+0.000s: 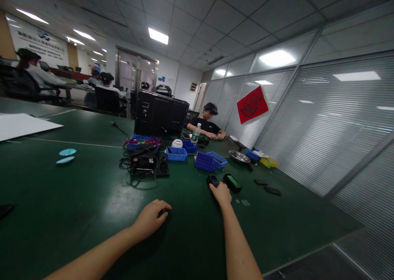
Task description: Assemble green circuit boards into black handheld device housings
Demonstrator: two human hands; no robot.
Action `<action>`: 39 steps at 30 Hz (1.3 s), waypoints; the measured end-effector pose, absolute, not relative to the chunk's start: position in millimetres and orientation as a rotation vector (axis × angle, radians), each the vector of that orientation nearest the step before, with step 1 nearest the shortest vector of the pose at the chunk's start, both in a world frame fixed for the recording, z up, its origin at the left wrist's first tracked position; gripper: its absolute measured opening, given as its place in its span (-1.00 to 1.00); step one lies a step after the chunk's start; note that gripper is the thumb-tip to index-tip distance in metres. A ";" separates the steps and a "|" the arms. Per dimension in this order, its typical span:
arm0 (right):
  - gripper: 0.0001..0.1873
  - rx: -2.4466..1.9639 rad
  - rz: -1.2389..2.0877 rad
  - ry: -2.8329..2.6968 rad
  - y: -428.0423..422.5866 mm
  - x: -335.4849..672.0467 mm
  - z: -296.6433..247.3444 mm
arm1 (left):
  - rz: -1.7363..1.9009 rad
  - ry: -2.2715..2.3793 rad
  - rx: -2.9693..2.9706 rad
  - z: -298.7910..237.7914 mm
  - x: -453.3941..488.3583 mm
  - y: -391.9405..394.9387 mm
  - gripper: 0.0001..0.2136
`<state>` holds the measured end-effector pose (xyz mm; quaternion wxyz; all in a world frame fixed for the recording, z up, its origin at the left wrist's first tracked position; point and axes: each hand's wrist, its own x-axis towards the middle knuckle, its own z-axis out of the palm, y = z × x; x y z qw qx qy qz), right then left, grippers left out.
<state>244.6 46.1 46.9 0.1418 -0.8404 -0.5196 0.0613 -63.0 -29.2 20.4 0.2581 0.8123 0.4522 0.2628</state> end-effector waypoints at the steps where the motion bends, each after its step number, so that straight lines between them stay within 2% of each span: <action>1: -0.39 -2.418 0.213 -1.496 46.8 245.7 46.4 | 0.713 1.225 2.204 20.0 -63.1 -29.0 -0.75; 6: -0.38 -2.388 0.332 -1.458 50.2 250.0 44.7 | 0.717 1.213 2.207 18.8 -63.4 -28.6 -0.75; 19: -0.46 -2.260 0.354 -1.591 51.6 231.2 38.6 | 0.710 1.211 2.211 20.0 -64.2 -29.2 -0.75; 23: -0.58 -2.250 0.321 -1.578 47.3 217.1 42.2 | 0.699 1.221 2.205 23.0 -64.1 -31.0 -0.75; 27: -0.55 -2.174 0.118 -1.335 39.0 216.4 58.0 | 0.694 1.223 2.190 24.7 -64.0 -31.8 -0.75; 29: -0.52 -1.998 -0.062 -1.230 34.9 217.4 65.6 | 0.683 1.230 2.182 24.7 -64.0 -31.7 -0.74; 31: -0.51 -1.763 -0.084 -1.196 32.9 213.5 68.6 | 0.683 1.233 2.181 23.9 -64.0 -31.2 -0.75; 33: -0.55 -1.542 0.174 -1.194 33.4 201.2 64.8 | 0.694 1.232 2.184 22.4 -64.0 -30.5 -0.75; 36: -0.64 -1.268 0.852 -1.087 35.7 169.1 47.9 | 0.711 1.233 2.169 19.5 -63.4 -29.4 -0.75; 39: -0.69 -1.140 1.401 -0.893 34.2 136.2 29.2 | 0.796 1.258 2.092 15.8 -62.2 -27.7 -0.66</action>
